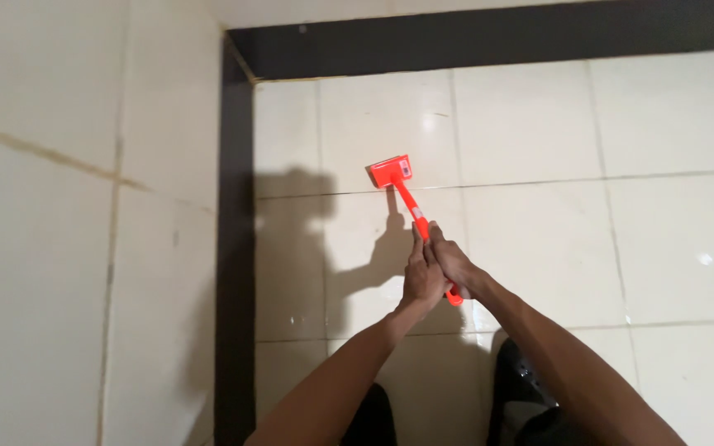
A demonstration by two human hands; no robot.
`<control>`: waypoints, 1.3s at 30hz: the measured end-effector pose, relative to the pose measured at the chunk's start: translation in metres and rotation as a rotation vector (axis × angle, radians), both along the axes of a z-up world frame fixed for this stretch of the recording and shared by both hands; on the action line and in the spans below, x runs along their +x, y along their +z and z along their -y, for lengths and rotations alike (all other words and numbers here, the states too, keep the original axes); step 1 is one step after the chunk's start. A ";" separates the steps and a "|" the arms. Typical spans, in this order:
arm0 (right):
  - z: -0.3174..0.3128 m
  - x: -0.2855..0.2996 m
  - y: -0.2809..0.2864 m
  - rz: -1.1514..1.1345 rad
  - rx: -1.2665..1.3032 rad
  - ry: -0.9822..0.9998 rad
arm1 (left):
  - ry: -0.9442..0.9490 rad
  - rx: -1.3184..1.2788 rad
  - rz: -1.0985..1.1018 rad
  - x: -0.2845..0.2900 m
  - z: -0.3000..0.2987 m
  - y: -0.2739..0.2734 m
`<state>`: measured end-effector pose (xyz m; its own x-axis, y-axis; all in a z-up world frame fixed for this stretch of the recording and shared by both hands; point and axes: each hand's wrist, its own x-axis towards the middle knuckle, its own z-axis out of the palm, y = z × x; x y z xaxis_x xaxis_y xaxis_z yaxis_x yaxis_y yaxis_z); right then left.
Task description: The person uses a red squeegee mop to push water across a tiled floor. They move the mop back and forth along the black border strip and across the white tiles, directing the water toward a floor drain.
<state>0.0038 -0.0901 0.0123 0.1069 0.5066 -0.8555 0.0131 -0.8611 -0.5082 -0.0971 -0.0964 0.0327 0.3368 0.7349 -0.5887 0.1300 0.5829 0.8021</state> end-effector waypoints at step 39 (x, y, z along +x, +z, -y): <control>-0.046 -0.166 -0.039 -0.239 0.033 0.174 | 0.203 -0.009 -0.269 -0.162 -0.020 -0.035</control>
